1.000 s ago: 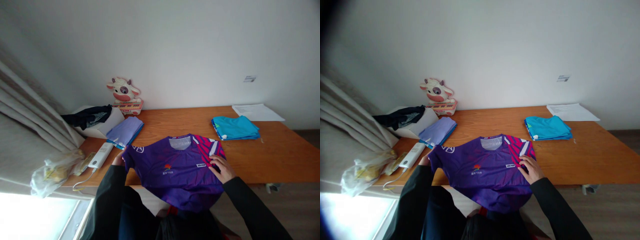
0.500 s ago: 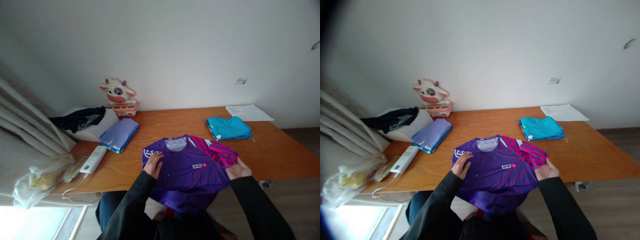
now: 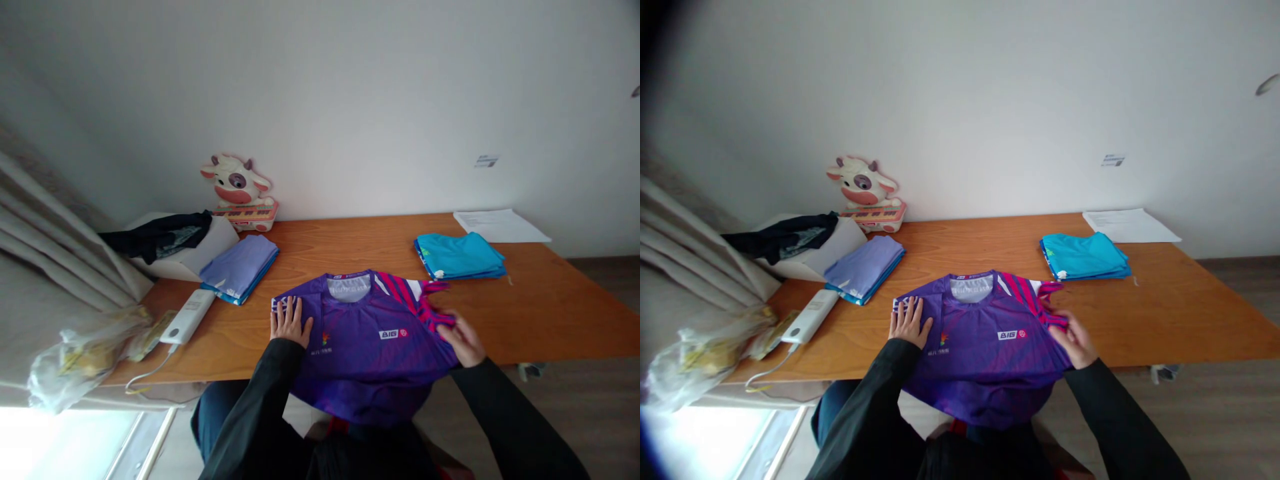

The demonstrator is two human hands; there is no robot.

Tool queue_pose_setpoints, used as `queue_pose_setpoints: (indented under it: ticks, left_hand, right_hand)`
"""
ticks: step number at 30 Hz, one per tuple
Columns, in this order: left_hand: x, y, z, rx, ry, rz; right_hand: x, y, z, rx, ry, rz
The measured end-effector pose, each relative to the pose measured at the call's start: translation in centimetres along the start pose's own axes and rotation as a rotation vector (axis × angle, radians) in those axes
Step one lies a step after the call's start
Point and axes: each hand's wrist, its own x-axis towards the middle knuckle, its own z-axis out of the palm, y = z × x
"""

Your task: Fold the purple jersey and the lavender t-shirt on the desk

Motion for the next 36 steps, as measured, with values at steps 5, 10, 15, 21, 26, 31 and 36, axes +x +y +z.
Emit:
queue_pose_setpoints:
  ticks: [5,10,15,21,26,31,36]
  left_hand:
    - [0.0,-0.3,-0.7,0.076,-0.043,0.049]
    - [-0.2,1.2,-1.4,0.073,-0.105,0.114]
    - [-0.8,2.0,-1.8,0.085,-0.100,0.126]
    - [-1.5,2.1,-2.0,0.082,-0.093,0.141]
    - [-1.8,3.4,-1.3,0.013,-0.088,0.199]
    - [-1.9,3.5,-1.3,0.016,-0.071,0.161]
    - [-1.6,3.3,-1.6,0.032,-0.061,0.158]
  right_hand:
    - [1.7,-1.5,2.5,-0.346,-0.475,-0.004]
    - [4.4,1.3,4.3,-0.803,-0.509,-0.315]
    - [4.2,5.0,4.8,-1.260,-0.370,-0.270]
    - [4.3,7.8,2.6,-1.405,-0.280,-0.253]
    - [4.6,8.2,2.4,-1.433,-0.265,-0.217]
    - [4.9,8.2,1.7,-1.442,-0.269,-0.184]
    - [5.3,8.5,1.8,-1.428,-0.299,-0.163]
